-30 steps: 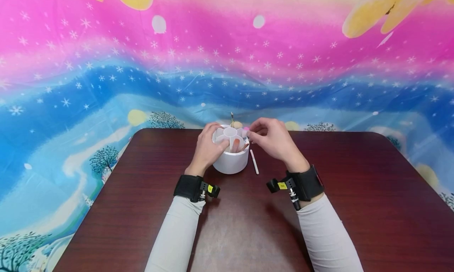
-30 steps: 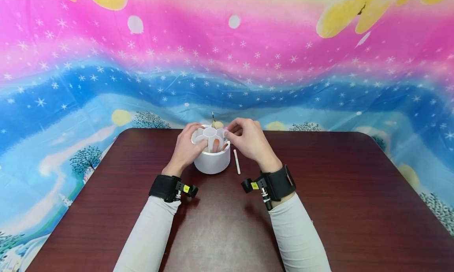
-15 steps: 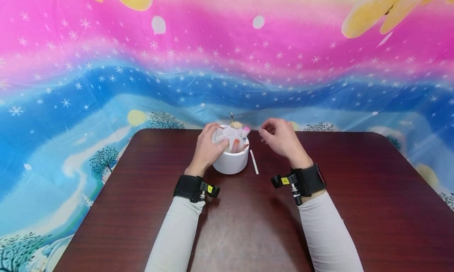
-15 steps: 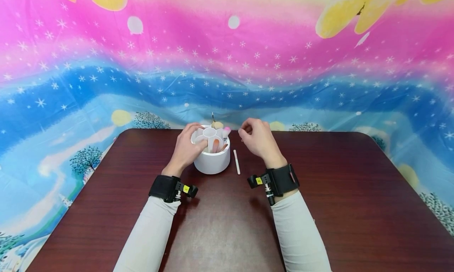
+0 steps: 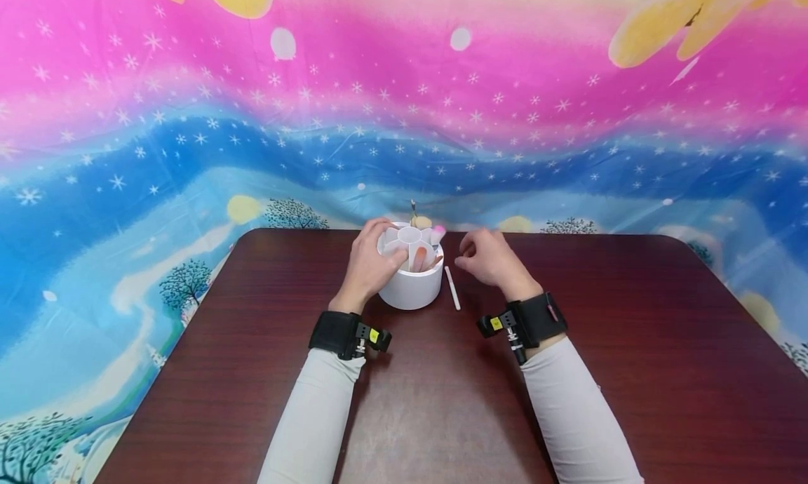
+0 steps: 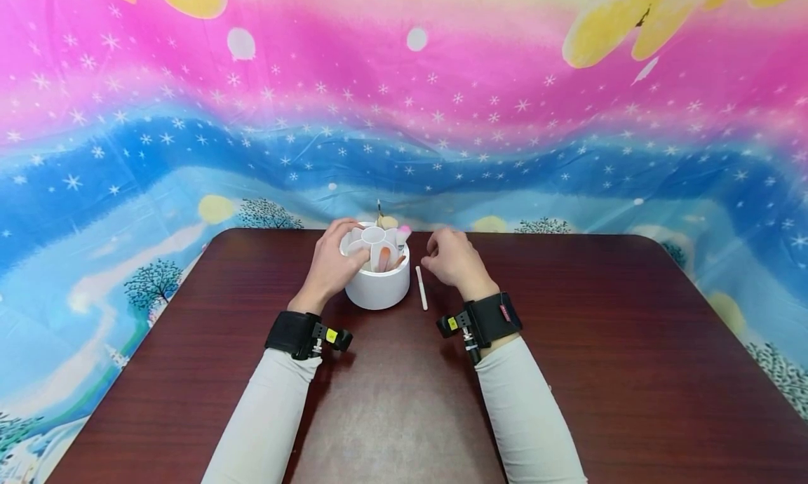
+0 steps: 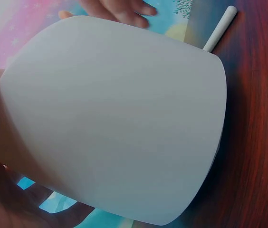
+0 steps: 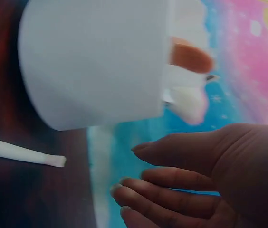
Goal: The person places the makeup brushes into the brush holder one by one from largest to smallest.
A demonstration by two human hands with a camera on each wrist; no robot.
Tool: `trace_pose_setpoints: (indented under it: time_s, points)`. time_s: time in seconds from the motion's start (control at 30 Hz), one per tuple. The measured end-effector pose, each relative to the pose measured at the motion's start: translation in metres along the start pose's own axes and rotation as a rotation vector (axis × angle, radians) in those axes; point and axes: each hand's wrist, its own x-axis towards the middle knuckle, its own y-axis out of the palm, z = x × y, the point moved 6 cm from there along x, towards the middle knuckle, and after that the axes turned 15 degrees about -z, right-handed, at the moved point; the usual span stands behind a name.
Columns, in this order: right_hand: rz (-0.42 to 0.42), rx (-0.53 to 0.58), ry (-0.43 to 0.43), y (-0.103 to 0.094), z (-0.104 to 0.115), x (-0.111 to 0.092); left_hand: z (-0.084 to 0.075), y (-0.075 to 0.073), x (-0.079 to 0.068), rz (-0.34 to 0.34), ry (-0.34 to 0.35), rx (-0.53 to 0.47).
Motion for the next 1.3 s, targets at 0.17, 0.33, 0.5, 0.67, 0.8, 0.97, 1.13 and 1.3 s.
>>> trace_pose_setpoints:
  time_s: [0.17,0.33,0.5,0.67,0.8,0.97,1.13,1.3]
  points:
    - [0.086,-0.074,0.041,0.018,-0.003,-0.003,0.0,0.0,0.0,0.003,-0.006,0.008]
    - [0.164,-0.143,0.069,0.028,-0.005,-0.006,-0.001,-0.001,0.0,0.002,-0.006,0.0]
    - [0.253,-0.186,0.078,0.039,-0.008,-0.01,-0.002,-0.001,0.0,0.007,-0.006,0.0]
    - [0.282,-0.198,0.08,0.045,-0.01,-0.012,-0.003,-0.002,-0.001,0.015,-0.008,0.002]
    - [0.287,-0.194,0.087,0.046,-0.011,-0.012,-0.003,-0.002,-0.001,0.017,-0.013,0.005]
    - [0.313,-0.191,0.113,0.047,-0.013,-0.014,-0.003,-0.001,-0.001,0.018,-0.018,0.01]
    - [0.309,-0.198,0.105,0.045,-0.013,-0.016,-0.002,-0.001,-0.001,0.015,-0.017,0.006]
    - [0.299,-0.179,0.097,0.04,-0.012,-0.016,-0.002,-0.001,-0.001,0.021,-0.025,0.008]
